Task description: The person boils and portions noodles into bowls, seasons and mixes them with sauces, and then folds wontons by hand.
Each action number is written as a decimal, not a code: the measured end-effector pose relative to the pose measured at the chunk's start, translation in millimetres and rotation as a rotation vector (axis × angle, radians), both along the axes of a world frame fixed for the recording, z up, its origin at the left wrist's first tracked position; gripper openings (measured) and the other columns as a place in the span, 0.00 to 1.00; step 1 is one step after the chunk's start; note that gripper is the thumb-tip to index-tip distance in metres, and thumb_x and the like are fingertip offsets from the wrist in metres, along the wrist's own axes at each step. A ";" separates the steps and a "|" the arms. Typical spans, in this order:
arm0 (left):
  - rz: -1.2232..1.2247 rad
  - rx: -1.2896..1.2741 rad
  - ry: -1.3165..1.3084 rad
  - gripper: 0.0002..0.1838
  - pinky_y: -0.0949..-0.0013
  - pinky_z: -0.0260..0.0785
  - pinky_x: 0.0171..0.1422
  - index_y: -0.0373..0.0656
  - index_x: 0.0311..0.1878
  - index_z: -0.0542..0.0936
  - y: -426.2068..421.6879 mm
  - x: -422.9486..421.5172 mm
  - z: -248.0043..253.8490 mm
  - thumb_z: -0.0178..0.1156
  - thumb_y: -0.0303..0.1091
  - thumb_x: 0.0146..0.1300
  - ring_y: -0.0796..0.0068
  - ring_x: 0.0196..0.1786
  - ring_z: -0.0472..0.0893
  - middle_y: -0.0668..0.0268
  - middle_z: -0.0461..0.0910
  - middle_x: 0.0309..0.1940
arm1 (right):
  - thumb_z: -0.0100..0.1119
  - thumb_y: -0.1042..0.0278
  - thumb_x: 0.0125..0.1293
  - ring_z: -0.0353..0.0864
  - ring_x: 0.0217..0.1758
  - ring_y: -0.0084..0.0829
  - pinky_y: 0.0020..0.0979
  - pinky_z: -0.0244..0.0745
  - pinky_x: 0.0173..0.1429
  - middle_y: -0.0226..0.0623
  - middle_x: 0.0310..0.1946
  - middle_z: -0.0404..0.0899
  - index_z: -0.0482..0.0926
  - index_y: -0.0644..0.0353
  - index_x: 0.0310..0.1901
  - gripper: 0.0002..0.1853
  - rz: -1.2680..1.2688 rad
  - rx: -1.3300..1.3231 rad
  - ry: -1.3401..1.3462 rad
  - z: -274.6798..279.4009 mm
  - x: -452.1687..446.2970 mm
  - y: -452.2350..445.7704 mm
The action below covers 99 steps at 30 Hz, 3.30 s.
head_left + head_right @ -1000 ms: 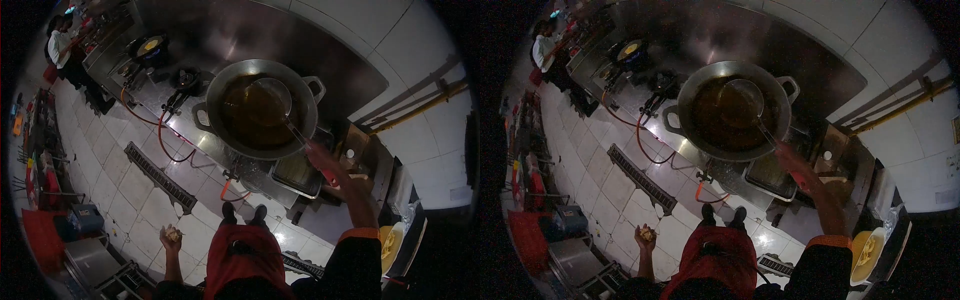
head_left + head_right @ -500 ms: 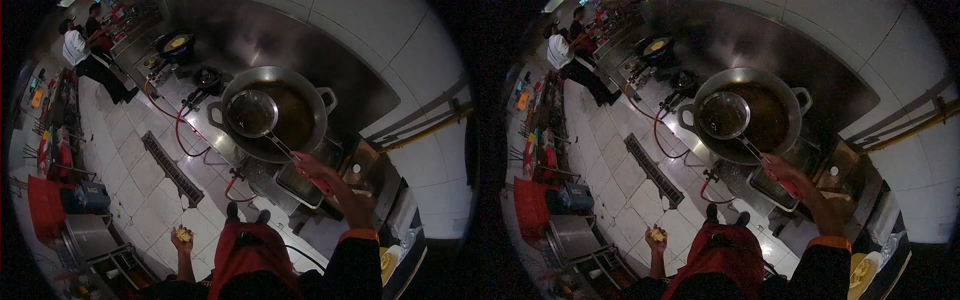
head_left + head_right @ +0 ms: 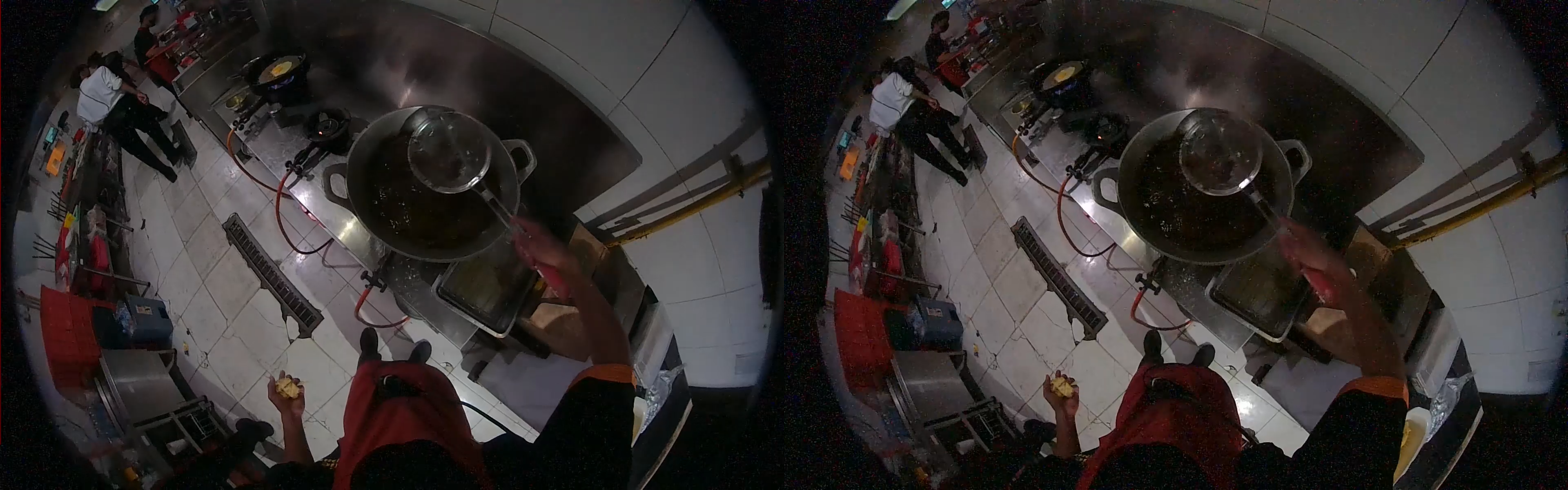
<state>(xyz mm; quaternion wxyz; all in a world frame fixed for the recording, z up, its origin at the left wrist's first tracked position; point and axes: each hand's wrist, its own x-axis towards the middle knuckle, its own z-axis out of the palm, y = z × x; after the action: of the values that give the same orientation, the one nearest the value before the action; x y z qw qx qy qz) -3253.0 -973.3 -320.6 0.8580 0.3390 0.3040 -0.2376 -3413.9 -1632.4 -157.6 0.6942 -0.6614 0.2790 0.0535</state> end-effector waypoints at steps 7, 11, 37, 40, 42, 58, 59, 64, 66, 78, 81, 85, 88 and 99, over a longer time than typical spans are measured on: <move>0.000 -0.028 0.002 0.19 0.62 0.77 0.22 0.44 0.42 0.69 -3.0 -10.3 -0.5 0.50 0.52 0.62 0.65 0.26 0.78 0.63 0.74 0.24 | 0.47 0.73 0.61 0.78 0.34 0.49 0.48 0.75 0.37 0.48 0.36 0.76 0.60 0.57 0.61 0.24 0.524 -1.547 0.177 53.6 -44.5 -40.8; -0.010 -0.034 0.058 0.19 0.63 0.77 0.21 0.43 0.42 0.68 -4.4 3.6 4.1 0.50 0.51 0.63 0.64 0.26 0.78 0.63 0.74 0.24 | 0.44 0.72 0.63 0.78 0.29 0.41 0.41 0.75 0.31 0.44 0.33 0.75 0.58 0.58 0.63 0.25 0.706 -1.484 0.125 41.0 -66.6 -50.4; -0.099 0.009 0.070 0.19 0.69 0.71 0.28 0.45 0.36 0.74 53.3 134.4 -5.2 0.55 0.53 0.60 0.69 0.27 0.76 0.66 0.76 0.24 | 0.48 0.66 0.69 0.61 0.15 0.17 0.23 0.60 0.19 0.28 0.22 0.66 0.51 0.53 0.68 0.28 -0.436 0.466 0.026 20.7 77.0 226.9; -0.119 -0.020 0.064 0.20 0.70 0.70 0.27 0.45 0.34 0.74 46.2 133.5 -1.7 0.54 0.55 0.61 0.70 0.26 0.76 0.67 0.76 0.24 | 0.48 0.66 0.69 0.60 0.15 0.17 0.23 0.60 0.20 0.28 0.22 0.67 0.52 0.53 0.68 0.28 -0.450 0.439 0.004 16.2 78.5 212.5; -0.135 -0.040 0.045 0.21 0.70 0.71 0.27 0.45 0.33 0.74 47.8 132.9 -11.4 0.54 0.56 0.61 0.70 0.26 0.77 0.67 0.76 0.24 | 0.48 0.66 0.69 0.61 0.15 0.18 0.24 0.61 0.20 0.28 0.22 0.67 0.52 0.54 0.68 0.28 -0.490 0.388 -0.001 19.8 75.7 198.3; -0.067 -0.079 -0.057 0.10 0.64 0.78 0.41 0.38 0.40 0.74 46.6 110.5 -4.9 0.55 0.36 0.63 0.62 0.38 0.80 0.60 0.79 0.34 | 0.46 0.68 0.65 0.74 0.17 0.32 0.34 0.68 0.19 0.40 0.20 0.74 0.46 0.62 0.69 0.33 -0.038 -1.172 0.474 -81.9 16.2 73.2; -0.065 -0.077 -0.056 0.10 0.64 0.78 0.41 0.38 0.40 0.74 49.8 109.5 -9.0 0.55 0.36 0.63 0.62 0.38 0.80 0.60 0.79 0.34 | 0.45 0.67 0.67 0.73 0.16 0.32 0.34 0.68 0.18 0.38 0.18 0.72 0.47 0.60 0.69 0.31 -0.075 -1.068 0.407 -81.1 21.4 83.7; -0.063 -0.152 -0.070 0.12 0.64 0.78 0.42 0.35 0.41 0.75 45.5 106.6 1.0 0.56 0.36 0.61 0.59 0.39 0.79 0.57 0.78 0.36 | 0.48 0.63 0.68 0.67 0.18 0.21 0.27 0.66 0.19 0.30 0.22 0.71 0.45 0.54 0.71 0.33 -0.302 -0.093 0.186 -71.4 52.7 129.0; -0.082 -0.157 -0.102 0.13 0.64 0.78 0.42 0.35 0.41 0.75 46.4 107.4 -4.2 0.56 0.36 0.60 0.59 0.38 0.79 0.56 0.78 0.36 | 0.46 0.65 0.69 0.66 0.17 0.21 0.27 0.66 0.19 0.30 0.22 0.71 0.45 0.55 0.71 0.32 -0.275 -0.093 0.200 -57.5 67.2 145.3; -0.077 -0.173 -0.030 0.14 0.64 0.74 0.47 0.39 0.40 0.75 46.0 116.1 -5.3 0.56 0.40 0.58 0.62 0.43 0.78 0.57 0.78 0.39 | 0.45 0.66 0.70 0.63 0.14 0.17 0.24 0.65 0.18 0.29 0.21 0.68 0.50 0.57 0.69 0.28 -0.350 0.202 0.002 -41.4 110.4 195.7; -0.098 -0.172 -0.036 0.15 0.64 0.73 0.48 0.39 0.41 0.75 40.2 117.1 6.4 0.55 0.41 0.59 0.62 0.44 0.77 0.58 0.78 0.39 | 0.45 0.66 0.70 0.64 0.14 0.17 0.23 0.65 0.18 0.29 0.21 0.68 0.51 0.57 0.68 0.27 -0.377 0.290 -0.042 -39.3 113.1 199.5; -0.147 -0.309 -0.044 0.15 0.62 0.72 0.48 0.39 0.41 0.75 43.4 120.6 3.6 0.55 0.41 0.59 0.61 0.43 0.77 0.59 0.78 0.39 | 0.44 0.66 0.71 0.64 0.15 0.17 0.23 0.66 0.18 0.28 0.21 0.69 0.50 0.56 0.69 0.27 -0.404 0.269 -0.064 -30.9 118.5 207.3; -0.134 -0.201 -0.055 0.14 0.61 0.72 0.49 0.40 0.41 0.75 39.3 120.0 9.5 0.56 0.41 0.59 0.62 0.42 0.77 0.59 0.77 0.38 | 0.44 0.66 0.71 0.64 0.15 0.17 0.23 0.66 0.18 0.28 0.21 0.69 0.48 0.55 0.70 0.29 -0.418 0.233 -0.043 -33.4 120.1 207.3; -0.171 -0.215 -0.070 0.15 0.60 0.70 0.54 0.40 0.42 0.74 42.4 125.6 -2.3 0.54 0.42 0.60 0.64 0.45 0.76 0.60 0.76 0.39 | 0.47 0.65 0.70 0.64 0.15 0.20 0.25 0.67 0.20 0.29 0.23 0.69 0.50 0.55 0.69 0.29 -0.475 0.261 -0.073 -10.1 117.6 214.5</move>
<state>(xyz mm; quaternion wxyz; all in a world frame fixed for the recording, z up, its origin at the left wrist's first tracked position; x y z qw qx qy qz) -3127.4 -930.9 -322.9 0.8762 0.2778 0.2168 -0.3289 -3296.3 -1417.9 -167.7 0.7761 -0.4839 0.3920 -0.0990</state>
